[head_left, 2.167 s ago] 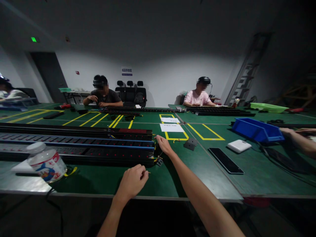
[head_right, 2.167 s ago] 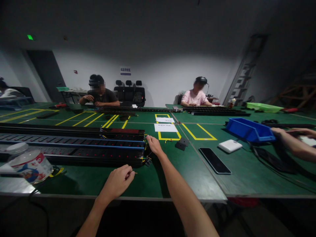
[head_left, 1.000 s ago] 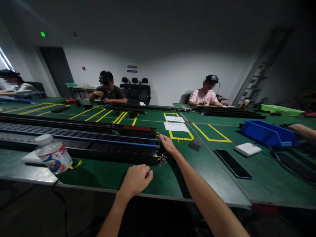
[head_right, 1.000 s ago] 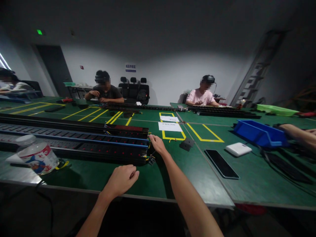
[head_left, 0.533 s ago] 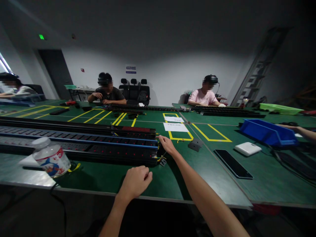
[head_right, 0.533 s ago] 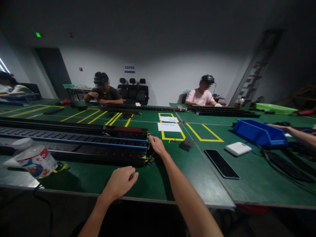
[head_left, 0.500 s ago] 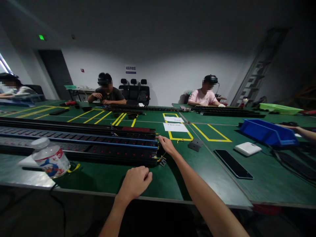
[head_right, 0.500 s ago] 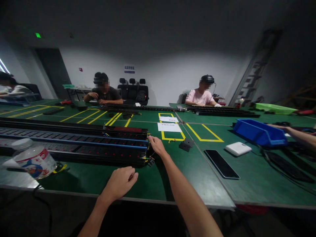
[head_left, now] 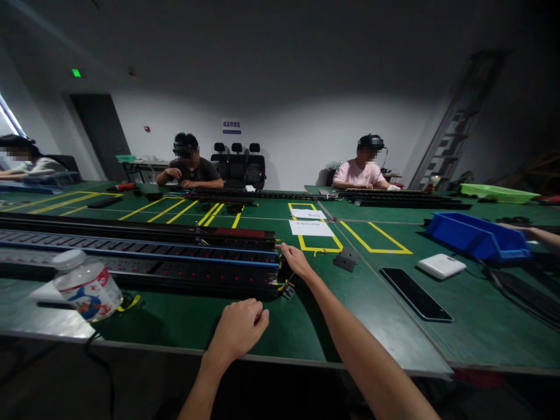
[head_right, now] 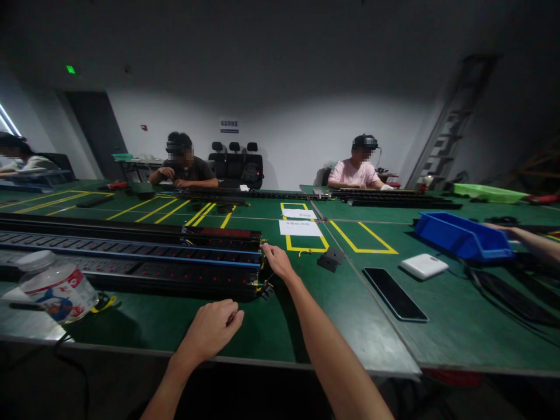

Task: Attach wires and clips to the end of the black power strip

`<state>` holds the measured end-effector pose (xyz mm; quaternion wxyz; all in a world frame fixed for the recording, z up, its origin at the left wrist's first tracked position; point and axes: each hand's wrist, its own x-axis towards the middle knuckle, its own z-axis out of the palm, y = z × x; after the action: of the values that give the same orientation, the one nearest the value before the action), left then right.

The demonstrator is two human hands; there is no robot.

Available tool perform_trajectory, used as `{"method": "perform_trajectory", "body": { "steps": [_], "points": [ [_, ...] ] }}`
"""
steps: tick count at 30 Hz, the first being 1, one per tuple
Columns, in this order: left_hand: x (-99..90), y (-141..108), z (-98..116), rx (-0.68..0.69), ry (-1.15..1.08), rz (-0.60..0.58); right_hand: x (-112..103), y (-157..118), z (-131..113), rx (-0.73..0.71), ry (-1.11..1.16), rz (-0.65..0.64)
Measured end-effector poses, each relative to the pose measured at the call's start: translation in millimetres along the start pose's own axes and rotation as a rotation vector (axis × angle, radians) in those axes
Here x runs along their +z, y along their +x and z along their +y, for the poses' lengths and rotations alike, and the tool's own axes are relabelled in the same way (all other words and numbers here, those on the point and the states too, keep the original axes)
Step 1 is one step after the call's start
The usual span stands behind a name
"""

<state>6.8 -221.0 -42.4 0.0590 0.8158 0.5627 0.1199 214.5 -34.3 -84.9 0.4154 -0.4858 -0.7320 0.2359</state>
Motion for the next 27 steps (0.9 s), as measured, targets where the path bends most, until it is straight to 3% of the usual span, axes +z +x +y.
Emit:
{"method": "perform_trajectory", "body": {
  "steps": [27],
  "points": [
    [-2.6, -1.8, 1.9, 0.006, 0.04, -0.003, 2.8, 1.4, 5.0, 0.019, 0.048, -0.016]
  ]
}}
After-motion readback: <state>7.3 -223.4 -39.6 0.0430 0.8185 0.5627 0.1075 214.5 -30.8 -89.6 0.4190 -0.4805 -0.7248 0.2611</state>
